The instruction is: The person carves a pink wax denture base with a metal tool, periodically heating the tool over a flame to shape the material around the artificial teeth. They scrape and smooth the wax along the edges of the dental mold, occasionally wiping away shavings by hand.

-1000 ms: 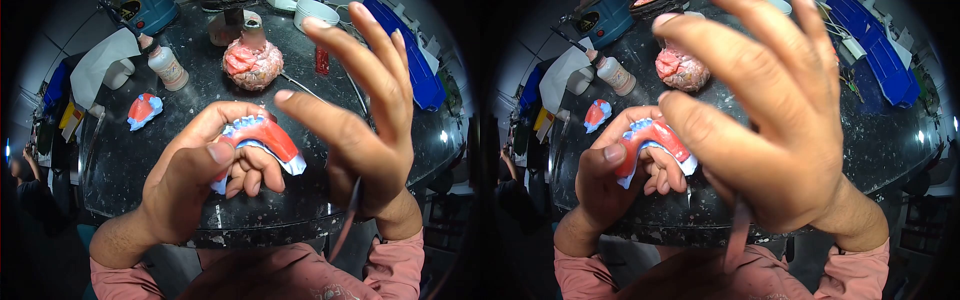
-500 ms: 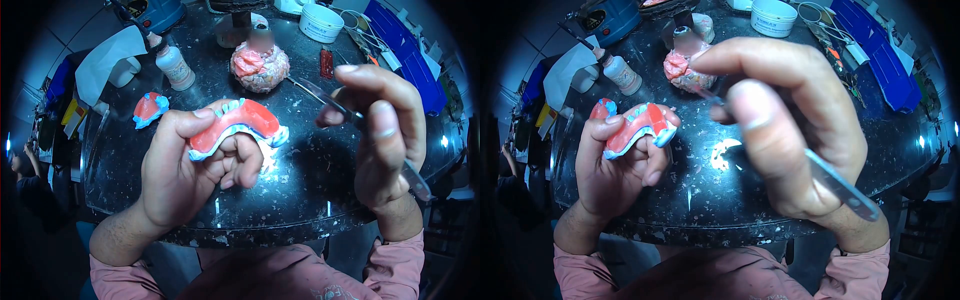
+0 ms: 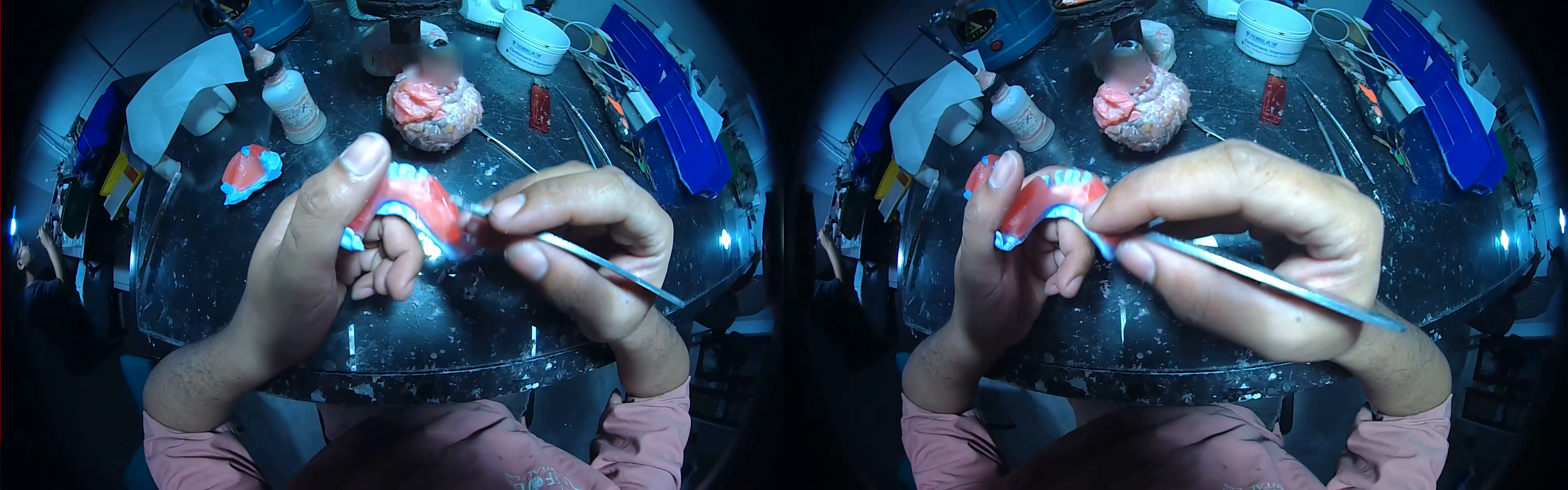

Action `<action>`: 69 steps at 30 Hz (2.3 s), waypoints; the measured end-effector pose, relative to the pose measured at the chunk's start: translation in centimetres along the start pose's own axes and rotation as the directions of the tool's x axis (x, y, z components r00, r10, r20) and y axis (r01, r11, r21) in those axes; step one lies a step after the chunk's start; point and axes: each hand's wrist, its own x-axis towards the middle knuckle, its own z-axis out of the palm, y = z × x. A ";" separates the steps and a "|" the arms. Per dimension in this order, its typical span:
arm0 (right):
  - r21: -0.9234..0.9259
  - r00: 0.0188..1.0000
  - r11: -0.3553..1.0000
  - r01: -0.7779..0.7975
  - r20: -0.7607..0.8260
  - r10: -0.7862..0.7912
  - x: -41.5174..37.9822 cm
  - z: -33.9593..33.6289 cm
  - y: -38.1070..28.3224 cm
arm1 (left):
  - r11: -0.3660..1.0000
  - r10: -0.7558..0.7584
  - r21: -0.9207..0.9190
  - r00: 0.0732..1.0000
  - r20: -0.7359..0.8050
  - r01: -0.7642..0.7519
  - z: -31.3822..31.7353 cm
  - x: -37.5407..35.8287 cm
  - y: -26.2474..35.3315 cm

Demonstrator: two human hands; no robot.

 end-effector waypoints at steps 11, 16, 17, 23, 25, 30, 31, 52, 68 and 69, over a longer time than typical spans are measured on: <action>0.200 0.995 0.980 0.018 0.092 -0.037 0.1 0.5 1.9 | 0.911 -0.167 -0.337 0.960 0.226 0.238 0.1 -0.1 -0.3; 0.167 0.994 0.986 0.001 0.112 -0.019 0.1 0.5 1.5 | 0.979 -0.158 -0.111 0.978 0.136 0.174 -0.7 -0.1 -0.6; 0.196 0.993 0.979 -0.048 0.115 0.025 0.1 0.5 1.4 | 0.978 -0.158 -0.113 0.978 0.137 0.174 -0.6 -0.1 -0.5; 0.238 0.991 0.968 -0.080 0.125 0.051 0.0 0.8 1.6 | 0.993 -0.113 -0.029 0.991 -0.076 0.111 0.6 -0.6 -1.1; 0.223 0.988 0.974 -0.049 0.153 0.014 0.0 0.9 1.6 | 0.996 0.002 0.091 0.972 -0.234 0.020 1.1 -0.5 -1.9; 0.152 0.986 0.981 -0.119 0.134 0.099 0.0 1.1 1.1 | 0.995 -0.092 0.030 0.995 -0.043 0.094 0.0 -0.8 -1.2; 0.152 0.986 0.981 -0.119 0.134 0.099 0.1 1.0 1.0 | 0.989 -0.143 -0.033 0.987 -0.074 0.141 0.1 -0.8 -1.1; 0.088 0.992 0.990 -0.110 0.071 0.104 0.0 1.4 0.5 | 0.995 -0.071 0.063 0.994 -0.078 0.076 -0.1 -1.1 -1.2; 0.060 0.991 0.996 -0.064 0.122 0.056 -0.1 1.5 0.5 | 0.996 -0.049 0.076 0.998 -0.035 0.051 -0.1 -0.8 -1.3; 0.083 0.992 0.995 -0.060 0.115 0.050 -0.1 1.5 0.5 | 0.996 -0.049 0.079 0.998 -0.032 0.051 -0.2 -1.1 -1.4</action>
